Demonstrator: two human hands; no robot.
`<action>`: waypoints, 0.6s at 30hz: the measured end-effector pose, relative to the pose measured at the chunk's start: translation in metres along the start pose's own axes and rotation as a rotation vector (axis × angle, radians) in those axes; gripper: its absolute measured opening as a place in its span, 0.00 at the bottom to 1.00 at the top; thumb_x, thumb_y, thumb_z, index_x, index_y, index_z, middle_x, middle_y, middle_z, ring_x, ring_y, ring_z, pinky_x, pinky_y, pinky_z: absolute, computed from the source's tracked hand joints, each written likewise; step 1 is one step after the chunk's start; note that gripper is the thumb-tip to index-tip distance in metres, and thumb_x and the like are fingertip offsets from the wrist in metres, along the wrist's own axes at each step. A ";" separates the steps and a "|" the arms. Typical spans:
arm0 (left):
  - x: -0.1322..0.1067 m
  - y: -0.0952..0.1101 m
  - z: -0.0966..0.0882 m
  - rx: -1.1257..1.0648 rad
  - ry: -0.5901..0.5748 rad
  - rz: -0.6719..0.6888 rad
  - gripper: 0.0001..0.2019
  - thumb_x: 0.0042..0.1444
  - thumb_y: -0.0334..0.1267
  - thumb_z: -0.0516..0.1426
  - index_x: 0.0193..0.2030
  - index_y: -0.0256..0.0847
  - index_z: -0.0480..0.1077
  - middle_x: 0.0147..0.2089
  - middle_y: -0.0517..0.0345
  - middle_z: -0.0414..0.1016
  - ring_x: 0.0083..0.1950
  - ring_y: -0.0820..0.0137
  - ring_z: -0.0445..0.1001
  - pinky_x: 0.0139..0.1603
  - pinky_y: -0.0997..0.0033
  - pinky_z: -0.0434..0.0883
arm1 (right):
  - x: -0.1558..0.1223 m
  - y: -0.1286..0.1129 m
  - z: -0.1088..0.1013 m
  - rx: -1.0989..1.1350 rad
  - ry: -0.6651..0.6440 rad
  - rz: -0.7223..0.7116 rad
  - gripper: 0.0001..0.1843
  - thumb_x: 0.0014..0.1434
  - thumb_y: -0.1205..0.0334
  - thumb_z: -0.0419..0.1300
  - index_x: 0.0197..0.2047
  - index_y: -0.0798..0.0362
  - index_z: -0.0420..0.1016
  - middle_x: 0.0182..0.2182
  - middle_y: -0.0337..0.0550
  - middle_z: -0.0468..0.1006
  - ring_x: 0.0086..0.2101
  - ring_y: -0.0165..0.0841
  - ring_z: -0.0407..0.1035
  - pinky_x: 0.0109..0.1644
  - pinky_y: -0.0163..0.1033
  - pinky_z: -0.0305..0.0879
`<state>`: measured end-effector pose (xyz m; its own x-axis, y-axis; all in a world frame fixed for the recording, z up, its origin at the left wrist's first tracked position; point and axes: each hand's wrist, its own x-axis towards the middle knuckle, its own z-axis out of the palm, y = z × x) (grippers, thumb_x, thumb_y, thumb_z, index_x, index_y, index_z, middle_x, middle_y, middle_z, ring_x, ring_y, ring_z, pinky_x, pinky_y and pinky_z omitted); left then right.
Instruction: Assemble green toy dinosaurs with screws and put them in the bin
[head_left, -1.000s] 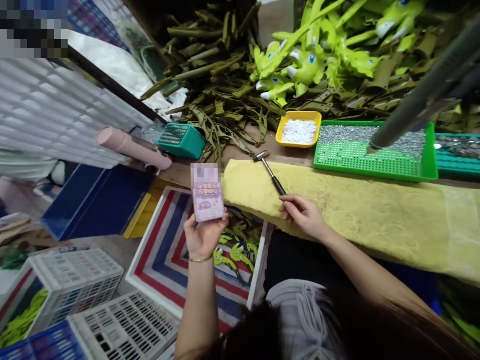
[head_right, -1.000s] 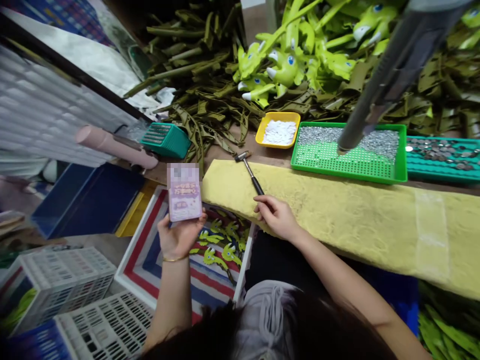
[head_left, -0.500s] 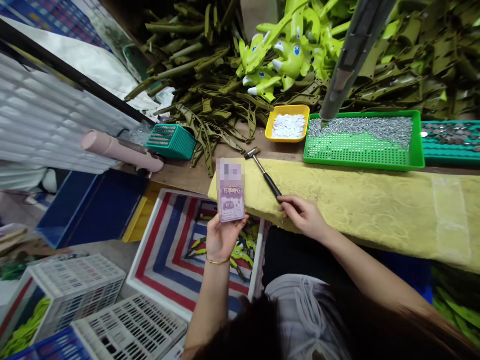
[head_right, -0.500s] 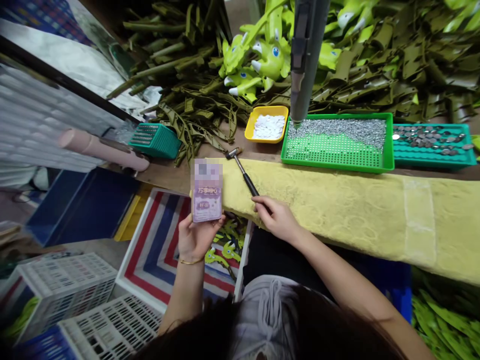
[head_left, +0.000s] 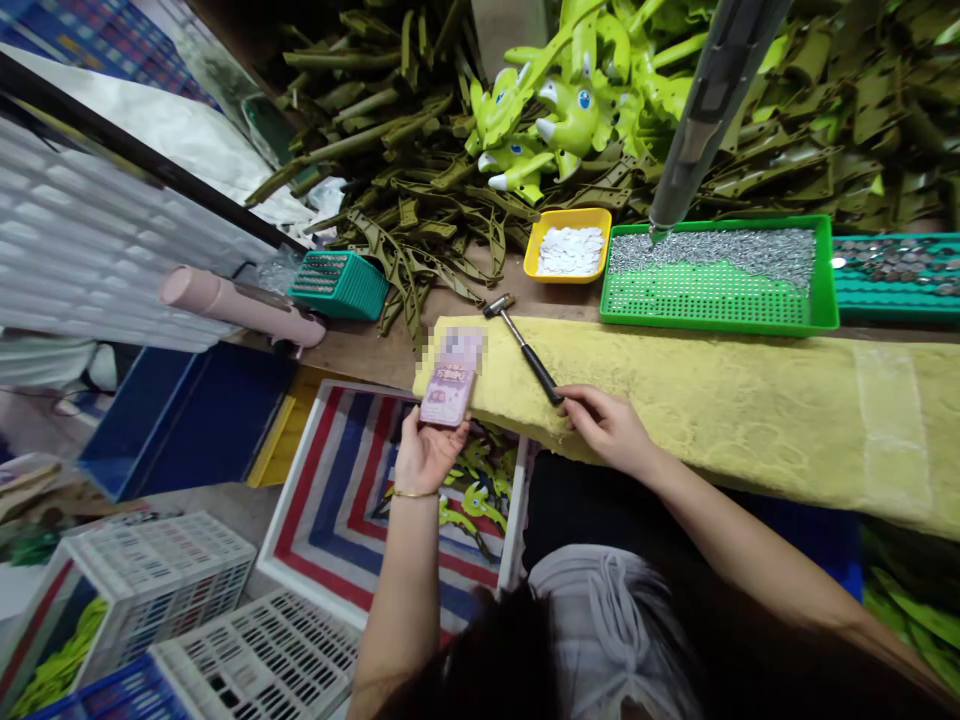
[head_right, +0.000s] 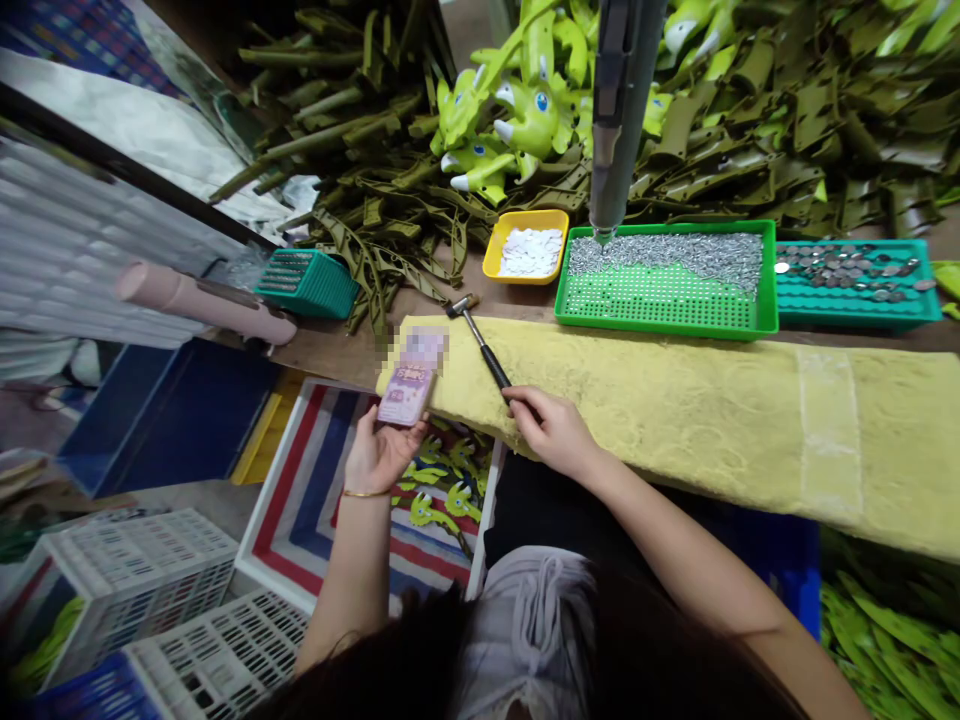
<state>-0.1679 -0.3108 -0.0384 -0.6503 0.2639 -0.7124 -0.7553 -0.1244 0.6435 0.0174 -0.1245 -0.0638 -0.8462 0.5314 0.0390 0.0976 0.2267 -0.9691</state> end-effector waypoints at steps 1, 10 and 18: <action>0.004 0.002 0.003 0.012 0.029 0.001 0.19 0.69 0.41 0.43 0.43 0.35 0.72 0.34 0.49 0.79 0.32 0.71 0.77 0.30 0.76 0.76 | 0.000 -0.001 -0.001 -0.002 0.004 -0.011 0.15 0.63 0.59 0.53 0.48 0.54 0.76 0.32 0.43 0.82 0.28 0.28 0.76 0.33 0.34 0.73; 0.011 -0.021 0.000 0.289 0.124 0.010 0.34 0.67 0.58 0.28 0.38 0.41 0.69 0.35 0.55 0.74 0.41 0.70 0.76 0.45 0.69 0.77 | -0.061 0.010 -0.057 -0.135 0.388 -0.258 0.13 0.59 0.68 0.58 0.47 0.51 0.78 0.32 0.41 0.83 0.26 0.26 0.76 0.30 0.30 0.73; 0.021 -0.128 0.015 1.052 -0.014 -0.268 0.13 0.68 0.44 0.47 0.43 0.42 0.69 0.43 0.54 0.73 0.46 0.67 0.74 0.48 0.61 0.75 | -0.266 0.085 -0.269 -0.103 1.794 0.526 0.14 0.67 0.62 0.50 0.53 0.53 0.67 0.29 0.35 0.74 0.22 0.22 0.66 0.28 0.30 0.66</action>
<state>-0.0837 -0.2747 -0.1312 -0.4688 0.1725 -0.8663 -0.4200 0.8193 0.3904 0.3911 -0.0270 -0.0913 0.7572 0.6527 0.0223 0.2164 -0.2187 -0.9515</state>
